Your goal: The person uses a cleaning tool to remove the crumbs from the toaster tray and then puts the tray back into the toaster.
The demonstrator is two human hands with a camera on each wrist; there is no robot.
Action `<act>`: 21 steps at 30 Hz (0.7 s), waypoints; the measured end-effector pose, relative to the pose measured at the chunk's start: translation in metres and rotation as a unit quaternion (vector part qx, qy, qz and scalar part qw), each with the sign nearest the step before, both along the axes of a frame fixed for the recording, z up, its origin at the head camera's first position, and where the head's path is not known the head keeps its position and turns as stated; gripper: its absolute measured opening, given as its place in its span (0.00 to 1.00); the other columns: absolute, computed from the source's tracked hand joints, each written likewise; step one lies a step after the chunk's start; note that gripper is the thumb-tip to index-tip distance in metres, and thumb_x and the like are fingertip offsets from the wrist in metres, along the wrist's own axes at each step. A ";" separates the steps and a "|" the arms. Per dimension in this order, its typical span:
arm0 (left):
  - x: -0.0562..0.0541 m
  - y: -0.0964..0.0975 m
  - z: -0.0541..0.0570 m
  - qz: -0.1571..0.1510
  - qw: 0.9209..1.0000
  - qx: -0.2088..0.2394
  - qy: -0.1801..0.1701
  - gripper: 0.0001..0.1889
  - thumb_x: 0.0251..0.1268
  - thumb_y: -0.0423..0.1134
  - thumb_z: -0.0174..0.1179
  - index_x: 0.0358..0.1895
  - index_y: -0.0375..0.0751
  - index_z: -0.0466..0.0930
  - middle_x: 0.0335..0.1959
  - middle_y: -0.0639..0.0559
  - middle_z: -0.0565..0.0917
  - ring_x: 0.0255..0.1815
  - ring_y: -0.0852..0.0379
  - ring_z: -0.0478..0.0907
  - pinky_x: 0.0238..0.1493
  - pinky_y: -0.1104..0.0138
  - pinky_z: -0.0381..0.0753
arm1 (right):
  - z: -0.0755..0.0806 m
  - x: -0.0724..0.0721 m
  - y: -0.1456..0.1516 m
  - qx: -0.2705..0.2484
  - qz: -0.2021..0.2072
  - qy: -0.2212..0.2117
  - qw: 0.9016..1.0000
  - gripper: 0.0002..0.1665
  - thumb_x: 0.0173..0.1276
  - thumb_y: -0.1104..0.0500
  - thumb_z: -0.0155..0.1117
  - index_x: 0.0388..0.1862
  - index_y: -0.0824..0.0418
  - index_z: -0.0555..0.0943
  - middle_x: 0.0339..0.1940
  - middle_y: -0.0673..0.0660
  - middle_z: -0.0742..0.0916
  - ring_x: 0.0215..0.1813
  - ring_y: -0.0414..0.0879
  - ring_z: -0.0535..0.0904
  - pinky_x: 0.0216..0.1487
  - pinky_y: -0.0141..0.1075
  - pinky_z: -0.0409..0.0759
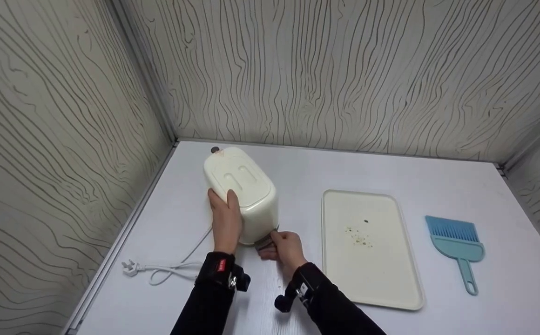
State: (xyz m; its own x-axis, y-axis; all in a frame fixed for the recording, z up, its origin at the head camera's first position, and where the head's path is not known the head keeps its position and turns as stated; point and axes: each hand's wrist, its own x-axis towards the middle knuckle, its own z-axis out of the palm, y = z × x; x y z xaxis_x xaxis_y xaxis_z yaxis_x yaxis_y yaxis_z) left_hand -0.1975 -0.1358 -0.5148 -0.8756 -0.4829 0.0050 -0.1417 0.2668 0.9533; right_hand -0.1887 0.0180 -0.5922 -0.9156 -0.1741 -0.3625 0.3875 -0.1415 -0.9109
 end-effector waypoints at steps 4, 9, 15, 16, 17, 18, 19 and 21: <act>0.000 0.000 -0.002 -0.001 1.000 0.003 0.002 0.42 0.80 0.60 0.38 0.82 0.35 0.37 0.82 0.35 0.51 0.80 0.42 0.56 0.79 0.52 0.59 | 0.001 0.000 0.002 -0.030 0.003 -0.014 0.999 0.18 0.79 0.65 0.48 0.52 0.82 0.74 0.34 0.73 0.89 0.27 0.48 0.89 0.35 0.40 0.90; 0.000 0.001 -0.002 -0.001 1.000 -0.001 0.009 0.41 0.81 0.59 0.39 0.82 0.35 0.38 0.81 0.34 0.53 0.79 0.40 0.58 0.77 0.51 0.61 | 0.001 0.001 0.003 -0.053 0.002 -0.023 0.998 0.17 0.77 0.68 0.47 0.53 0.82 0.73 0.35 0.72 0.89 0.29 0.48 0.89 0.36 0.39 0.90; 0.001 0.002 -0.001 -0.002 1.000 -0.004 0.004 0.41 0.81 0.59 0.39 0.82 0.36 0.37 0.82 0.35 0.52 0.78 0.40 0.59 0.76 0.50 0.63 | -0.001 0.001 0.004 -0.070 0.002 -0.020 0.997 0.17 0.81 0.68 0.46 0.57 0.84 0.70 0.35 0.72 0.89 0.29 0.47 0.89 0.37 0.39 0.90; 0.000 0.001 0.000 -0.002 1.000 -0.005 0.002 0.41 0.81 0.59 0.38 0.82 0.36 0.37 0.82 0.35 0.52 0.78 0.40 0.59 0.76 0.50 0.63 | -0.002 0.001 0.003 -0.073 0.000 -0.022 0.997 0.18 0.81 0.68 0.46 0.57 0.84 0.69 0.35 0.72 0.89 0.29 0.47 0.88 0.37 0.39 0.90; 0.000 0.001 0.000 -0.002 1.000 -0.006 0.000 0.42 0.81 0.60 0.38 0.82 0.35 0.37 0.82 0.36 0.52 0.78 0.41 0.59 0.75 0.50 0.64 | -0.002 0.000 0.003 -0.075 -0.001 -0.021 0.997 0.18 0.81 0.68 0.46 0.57 0.84 0.69 0.35 0.72 0.89 0.29 0.47 0.88 0.37 0.39 0.90; 0.000 0.001 0.000 -0.002 1.000 -0.007 -0.003 0.42 0.80 0.60 0.38 0.82 0.35 0.37 0.82 0.36 0.52 0.78 0.41 0.59 0.75 0.50 0.64 | -0.003 0.000 0.003 -0.076 -0.002 -0.022 0.997 0.18 0.80 0.68 0.46 0.58 0.84 0.69 0.34 0.72 0.89 0.28 0.47 0.88 0.36 0.39 0.90; 0.000 0.001 -0.001 -0.002 1.000 -0.008 -0.004 0.42 0.80 0.60 0.38 0.82 0.35 0.36 0.82 0.36 0.52 0.78 0.41 0.60 0.75 0.50 0.65 | -0.003 0.000 0.003 -0.077 -0.004 -0.023 0.997 0.18 0.80 0.68 0.46 0.58 0.84 0.68 0.34 0.72 0.89 0.28 0.47 0.88 0.36 0.40 0.90; 0.000 0.000 0.000 -0.001 1.000 -0.012 -0.002 0.42 0.80 0.60 0.38 0.82 0.34 0.37 0.82 0.36 0.52 0.77 0.40 0.61 0.74 0.49 0.66 | -0.002 0.000 0.002 -0.078 -0.005 -0.025 0.997 0.17 0.80 0.69 0.46 0.57 0.84 0.68 0.33 0.71 0.89 0.28 0.47 0.88 0.36 0.40 0.90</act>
